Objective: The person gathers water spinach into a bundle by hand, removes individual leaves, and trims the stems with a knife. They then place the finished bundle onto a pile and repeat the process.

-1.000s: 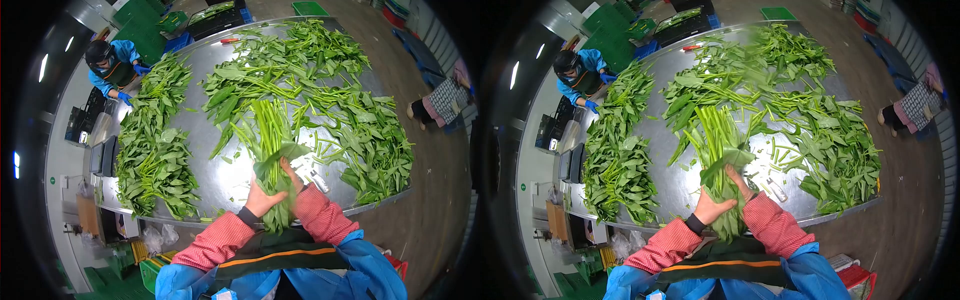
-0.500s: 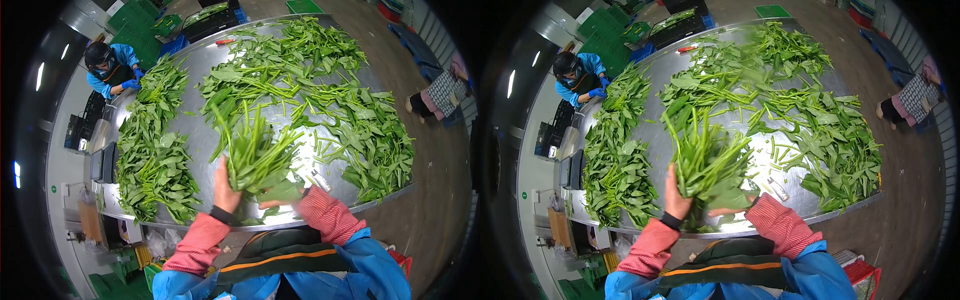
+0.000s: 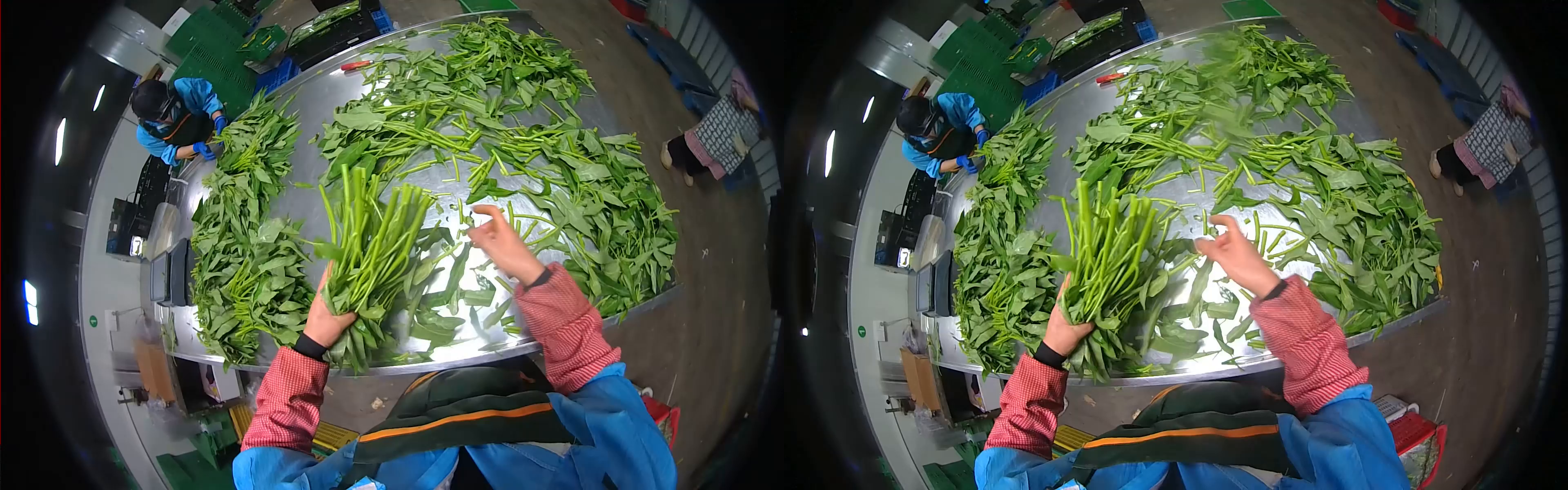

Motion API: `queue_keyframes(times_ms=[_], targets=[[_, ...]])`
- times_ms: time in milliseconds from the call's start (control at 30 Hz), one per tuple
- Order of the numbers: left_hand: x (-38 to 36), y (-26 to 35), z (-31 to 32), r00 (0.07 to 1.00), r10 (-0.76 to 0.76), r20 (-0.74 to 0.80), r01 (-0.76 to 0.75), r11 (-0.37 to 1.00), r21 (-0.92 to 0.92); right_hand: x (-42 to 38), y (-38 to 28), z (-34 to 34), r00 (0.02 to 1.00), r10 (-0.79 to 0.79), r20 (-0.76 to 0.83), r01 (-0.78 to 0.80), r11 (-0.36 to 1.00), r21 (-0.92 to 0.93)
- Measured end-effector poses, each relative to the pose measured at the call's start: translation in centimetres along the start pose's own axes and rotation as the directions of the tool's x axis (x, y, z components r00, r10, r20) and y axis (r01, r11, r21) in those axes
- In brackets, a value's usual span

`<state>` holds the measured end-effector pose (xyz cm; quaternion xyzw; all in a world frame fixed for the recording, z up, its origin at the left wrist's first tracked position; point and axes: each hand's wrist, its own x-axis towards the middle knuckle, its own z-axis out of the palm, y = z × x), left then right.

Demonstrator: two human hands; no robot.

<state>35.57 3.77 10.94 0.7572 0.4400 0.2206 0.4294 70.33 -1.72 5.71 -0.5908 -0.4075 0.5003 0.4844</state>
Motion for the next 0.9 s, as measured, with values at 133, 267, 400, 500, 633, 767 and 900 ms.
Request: queue_keyframes(times_ms=[133, 267, 400, 500, 633, 767, 900], targets=[[-1.3, 1.2, -1.3, 0.988, -0.143, 0.061, 0.154, 0.959, -0.239, 0.2, -1.3, 2.4, 0.970, -0.160, 0.181, 0.176, 0.982, -0.073], [-2.9, 1.0, -3.4, 0.978, -0.196, 0.072, 0.202, 0.975, -0.092, 2.8, -1.0, -2.4, 0.999, -0.026, 0.039, 0.013, 0.954, 0.300], [-3.8, 2.0, -3.3, 0.985, -0.159, 0.073, 0.168, 0.975, -0.144, 3.1, -3.6, -1.1, 0.973, -0.204, 0.111, 0.209, 0.977, -0.034], [-3.9, 1.4, -3.0, 0.957, -0.204, 0.207, 0.243, 0.952, -0.185, 2.3, -7.2, 2.1, 0.799, -0.540, 0.264, 0.598, 0.671, -0.438], [-3.7, 2.5, -2.1, 0.941, -0.192, 0.279, 0.244, 0.956, -0.161, 0.2, -8.2, 6.2, 0.862, -0.334, 0.382, 0.505, 0.635, -0.585], [-4.5, 2.1, -2.6, 0.928, -0.238, 0.287, 0.295, 0.939, -0.175, 2.4, -6.1, -0.1, 0.984, -0.175, 0.047, 0.114, 0.799, 0.591], [-4.5, 2.7, -2.2, 0.956, -0.200, 0.213, 0.235, 0.960, -0.155, 3.6, -4.3, -2.8, 0.992, -0.116, 0.045, 0.061, 0.769, 0.636]])
